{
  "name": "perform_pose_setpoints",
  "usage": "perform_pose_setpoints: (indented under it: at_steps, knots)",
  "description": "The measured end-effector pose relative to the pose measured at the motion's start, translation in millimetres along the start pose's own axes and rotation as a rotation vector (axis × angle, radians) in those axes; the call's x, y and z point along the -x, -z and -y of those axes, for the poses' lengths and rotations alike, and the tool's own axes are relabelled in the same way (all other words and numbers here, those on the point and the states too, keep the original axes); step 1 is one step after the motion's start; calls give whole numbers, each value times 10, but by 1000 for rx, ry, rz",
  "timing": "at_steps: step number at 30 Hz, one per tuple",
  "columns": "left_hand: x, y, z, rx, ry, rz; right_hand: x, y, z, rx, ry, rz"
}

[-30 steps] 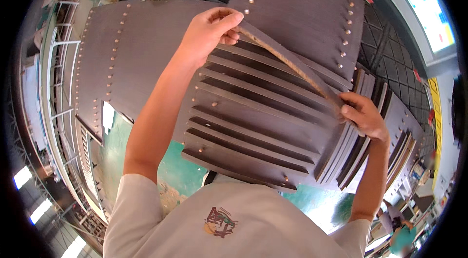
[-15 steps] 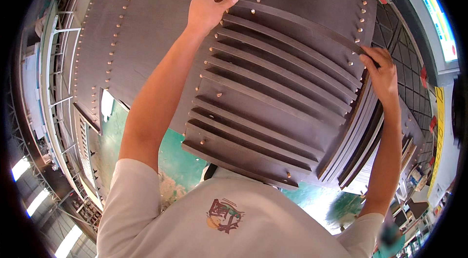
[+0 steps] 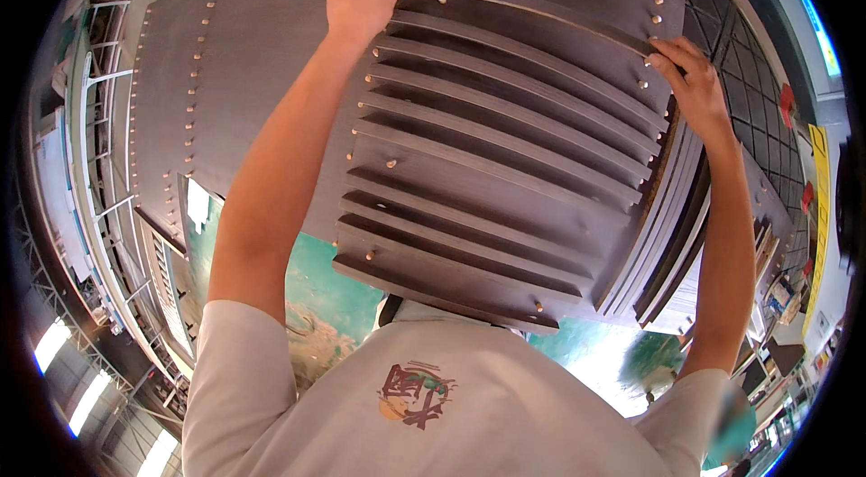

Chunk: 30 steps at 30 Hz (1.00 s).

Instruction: The person inserts thin wooden strips into slots on a large dark panel, then uses a scraper to smooth the surface and a cloth to wipe it. The person stacks the finished panel with others and picks up additional strips.

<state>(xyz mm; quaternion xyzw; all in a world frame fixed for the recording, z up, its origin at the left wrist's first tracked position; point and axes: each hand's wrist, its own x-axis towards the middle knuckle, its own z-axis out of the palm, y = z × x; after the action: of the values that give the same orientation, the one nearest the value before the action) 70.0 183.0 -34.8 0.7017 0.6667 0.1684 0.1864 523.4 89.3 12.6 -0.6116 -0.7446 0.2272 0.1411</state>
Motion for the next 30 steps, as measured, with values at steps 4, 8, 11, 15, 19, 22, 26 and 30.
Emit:
perform_pose_setpoints:
  at_steps: [4, 8, 11, 15, 19, 22, 26, 30]
  knots:
    - [-20, -16, 68, -21, -124, -27, 25, -46, -129, 41, 104, -18]
    - [22, 37, 10, 4, -62, 48, 76, -65, -72, 25, 68, 48]
    - [-94, 51, 153, -32, -46, 129, 6, -82, -235, 17, 101, 81]
    - [-168, 3, 203, 0, 11, 160, -134, 133, -258, -81, -97, 369]
    - [-279, 12, 258, 33, 30, 226, -120, 92, -306, -124, -145, 329]
    - [-226, 14, 246, 20, 14, 206, -138, 57, -220, -123, -153, 308]
    - [-259, 78, 188, 7, 39, 274, -89, 51, -125, -84, -149, 239]
    - [-234, 46, 199, 74, 31, 242, 10, -68, -54, -136, -325, 105]
